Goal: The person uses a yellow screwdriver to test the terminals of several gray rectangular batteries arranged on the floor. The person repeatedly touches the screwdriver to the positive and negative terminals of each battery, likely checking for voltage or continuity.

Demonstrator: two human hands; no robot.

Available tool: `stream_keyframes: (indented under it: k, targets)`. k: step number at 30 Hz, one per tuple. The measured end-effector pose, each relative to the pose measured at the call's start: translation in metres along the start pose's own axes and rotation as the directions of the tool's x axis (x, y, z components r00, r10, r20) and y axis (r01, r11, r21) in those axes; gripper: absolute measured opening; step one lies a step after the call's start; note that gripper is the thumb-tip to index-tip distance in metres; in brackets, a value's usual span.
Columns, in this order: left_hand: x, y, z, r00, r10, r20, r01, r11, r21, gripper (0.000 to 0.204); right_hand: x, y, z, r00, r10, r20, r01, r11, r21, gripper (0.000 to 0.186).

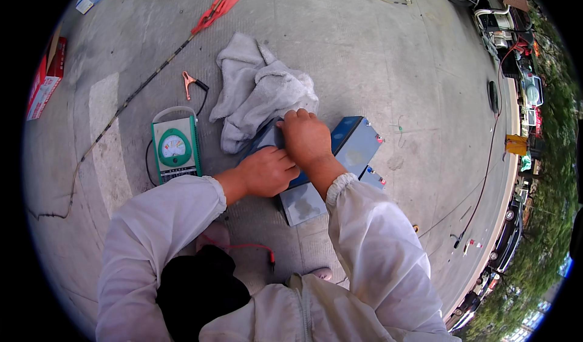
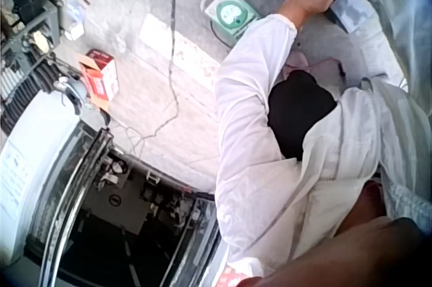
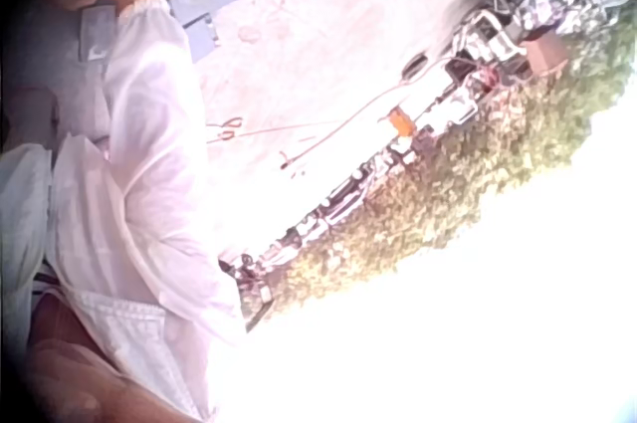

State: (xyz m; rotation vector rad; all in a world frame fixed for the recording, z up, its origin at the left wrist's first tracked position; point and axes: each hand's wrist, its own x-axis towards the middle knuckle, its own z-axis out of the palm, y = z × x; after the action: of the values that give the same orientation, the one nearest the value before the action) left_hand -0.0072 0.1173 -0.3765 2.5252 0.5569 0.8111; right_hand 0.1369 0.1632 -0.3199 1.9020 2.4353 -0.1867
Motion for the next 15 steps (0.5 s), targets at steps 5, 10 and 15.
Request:
stream_keyframes:
  k: [5, 10, 15]
  targets:
    - [0.003, 0.005, -0.012, 0.996, -0.027, 0.081, 0.023, 0.998, 0.052, 0.016, -0.031, 0.068, -0.052, 0.949, 0.279, -0.148, -0.218, 0.917, 0.334, 0.042]
    - [0.016, 0.013, -0.013, 0.997, -0.026, 0.068, 0.020, 0.996, 0.088, 0.013, -0.162, 0.197, -0.083, 0.761, 0.649, 0.031, -0.649, 0.759, 0.057, 0.056]
    - [0.027, 0.025, -0.026, 0.969, -0.050, 0.243, 0.038, 0.998, 0.053, 0.027, -0.374, 0.286, -0.051, 0.645, 0.762, -0.059, -0.764, 0.643, -0.047, 0.035]
